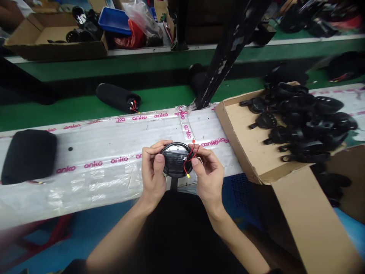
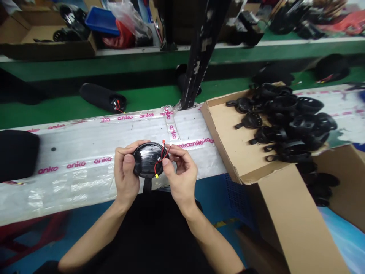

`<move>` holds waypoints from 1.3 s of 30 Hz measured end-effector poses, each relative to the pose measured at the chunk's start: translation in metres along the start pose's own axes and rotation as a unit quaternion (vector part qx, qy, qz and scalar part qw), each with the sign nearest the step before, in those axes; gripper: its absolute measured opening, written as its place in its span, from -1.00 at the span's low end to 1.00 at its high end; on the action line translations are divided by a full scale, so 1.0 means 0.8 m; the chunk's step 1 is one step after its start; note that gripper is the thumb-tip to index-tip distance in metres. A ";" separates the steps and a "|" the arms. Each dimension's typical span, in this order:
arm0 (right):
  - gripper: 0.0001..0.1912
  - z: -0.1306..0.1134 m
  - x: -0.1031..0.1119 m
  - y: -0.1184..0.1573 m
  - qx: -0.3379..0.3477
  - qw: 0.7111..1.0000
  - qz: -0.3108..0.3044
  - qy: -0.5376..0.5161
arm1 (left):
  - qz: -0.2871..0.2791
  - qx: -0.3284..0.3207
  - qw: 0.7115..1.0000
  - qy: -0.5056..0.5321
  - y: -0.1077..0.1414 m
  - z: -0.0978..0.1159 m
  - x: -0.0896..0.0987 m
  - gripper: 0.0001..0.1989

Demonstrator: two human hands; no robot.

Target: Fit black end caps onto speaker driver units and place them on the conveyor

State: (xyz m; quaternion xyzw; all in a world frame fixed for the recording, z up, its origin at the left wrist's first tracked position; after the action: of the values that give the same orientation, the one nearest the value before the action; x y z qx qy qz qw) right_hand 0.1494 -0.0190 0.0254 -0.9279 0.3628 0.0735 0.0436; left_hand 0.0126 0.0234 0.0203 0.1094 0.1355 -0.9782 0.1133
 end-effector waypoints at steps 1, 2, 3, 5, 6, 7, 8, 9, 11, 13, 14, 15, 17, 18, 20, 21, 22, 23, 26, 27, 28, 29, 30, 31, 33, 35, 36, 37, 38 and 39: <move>-0.83 -0.001 -0.001 0.004 0.022 1.000 0.011 0.006 | 0.011 -0.004 1.000 -0.001 0.003 0.000 0.000 -0.81; -0.87 -0.003 -0.001 0.006 0.047 0.999 0.019 0.014 | 0.018 -0.006 1.000 -0.003 0.006 0.000 0.000 -0.80; -0.88 -0.004 -0.001 0.008 0.071 0.997 0.023 0.023 | 0.022 -0.007 1.000 -0.007 0.009 0.000 0.000 -0.79; -0.84 -0.007 0.000 0.010 0.101 0.994 0.022 0.040 | 0.020 -0.004 1.000 -0.008 0.013 0.000 0.000 -0.76; -0.83 -0.008 -0.001 0.010 0.102 0.994 0.019 0.044 | 0.015 0.000 1.000 -0.002 0.016 0.000 0.000 -0.74; -0.82 -0.010 -0.001 0.011 0.094 0.994 0.017 0.045 | 0.010 0.005 1.000 0.008 0.018 0.000 0.000 -0.71; -0.81 -0.012 -0.001 0.012 0.083 0.995 0.017 0.044 | 0.009 0.009 1.000 0.020 0.021 -0.001 -0.001 -0.69; -0.81 -0.013 -0.002 0.013 0.073 0.996 0.018 0.042 | 0.012 0.009 0.999 0.032 0.024 -0.001 -0.003 -0.68; -0.79 -0.017 -0.004 0.019 0.060 0.997 0.015 0.043 | 0.034 0.011 0.998 0.043 0.029 0.000 -0.007 -0.71; -0.73 -0.020 -0.004 0.024 0.049 0.997 0.010 0.053 | 0.063 0.022 0.997 0.037 0.029 0.002 -0.010 -0.76; -0.70 -0.021 -0.004 0.026 0.039 0.998 0.009 0.056 | 0.066 0.032 0.997 0.034 0.026 0.003 -0.010 -0.78; -0.68 -0.021 -0.004 0.028 0.027 0.998 0.010 0.056 | 0.057 0.042 0.997 0.031 0.020 0.004 -0.010 -0.80; -0.70 -0.020 -0.004 0.028 0.002 0.999 0.020 0.045 | 0.009 0.050 0.998 0.024 0.002 0.005 -0.006 -0.82; -0.71 -0.018 -0.004 0.028 -0.006 0.999 0.026 0.037 | -0.022 0.048 0.998 0.017 -0.009 0.005 -0.003 -0.81; -0.71 -0.015 -0.007 0.029 -0.009 0.999 0.034 0.030 | -0.090 0.043 0.995 -0.009 -0.032 0.004 0.001 -0.75; -0.71 -0.014 -0.009 0.030 -0.004 0.999 0.038 0.032 | -0.127 0.046 0.991 -0.020 -0.041 0.003 0.002 -0.69; -0.70 -0.014 -0.011 0.030 0.002 0.999 0.040 0.037 | -0.161 0.053 0.985 -0.024 -0.047 0.002 0.001 -0.62; -0.70 -0.013 -0.012 0.031 0.007 0.998 0.039 0.044 | -0.188 0.061 0.980 -0.021 -0.051 0.000 0.000 -0.54; -0.68 -0.013 -0.007 0.030 0.018 0.998 0.026 0.061 | -0.205 0.076 0.976 0.009 -0.051 -0.004 -0.005 -0.44; -0.67 -0.013 -0.001 0.028 0.024 0.998 0.008 0.056 | -0.197 0.077 0.977 0.015 -0.049 -0.005 -0.006 -0.44; -0.64 -0.012 0.006 0.025 0.036 0.998 -0.021 0.048 | -0.192 0.077 0.978 0.018 -0.047 -0.007 -0.006 -0.45; -0.58 -0.010 0.014 0.021 0.050 0.996 -0.060 0.038 | -0.191 0.077 0.978 0.021 -0.045 -0.008 -0.006 -0.45; -0.49 -0.007 0.022 0.017 0.064 0.992 -0.103 0.033 | -0.193 0.078 0.978 0.025 -0.043 -0.009 -0.006 -0.46; -0.38 -0.004 0.029 0.012 0.075 0.986 -0.144 0.035 | -0.196 0.078 0.977 0.028 -0.042 -0.010 -0.006 -0.47; -0.21 0.004 0.040 0.002 0.087 0.977 -0.185 0.053 | -0.200 0.079 0.976 0.033 -0.042 -0.011 -0.006 -0.48; -0.19 0.014 0.044 -0.006 0.093 0.979 -0.167 0.065 | -0.199 0.081 0.976 0.032 -0.044 -0.011 -0.006 -0.50; -0.21 0.019 0.044 -0.009 0.098 0.982 -0.153 0.061 | -0.199 0.083 0.976 0.033 -0.045 -0.011 -0.005 -0.50; -0.24 0.024 0.042 -0.011 0.103 0.983 -0.143 0.052 | -0.202 0.085 0.975 0.035 -0.046 -0.011 -0.005 -0.49; -0.27 0.029 0.040 -0.012 0.107 0.984 -0.140 0.041 | -0.206 0.087 0.974 0.038 -0.047 -0.012 -0.005 -0.49; -0.28 0.033 0.038 -0.013 0.109 0.984 -0.140 0.031 | -0.211 0.090 0.973 0.042 -0.047 -0.013 -0.005 -0.49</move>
State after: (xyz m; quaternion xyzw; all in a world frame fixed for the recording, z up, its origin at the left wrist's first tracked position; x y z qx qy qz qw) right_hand 0.1760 -0.0281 -0.0055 -0.9611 0.2366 -0.0024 0.1426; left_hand 0.0086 0.0623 0.0207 0.1288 0.0718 -0.9828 -0.1112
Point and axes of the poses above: each hand's wrist, its own y-axis away from the middle knuckle, its own x-axis out of the back of the hand, z = x × y, the point moved 1 cm from there along -y, towards the middle knuckle, and after that the axes turned 13 degrees about z, right-handed, at the moved point
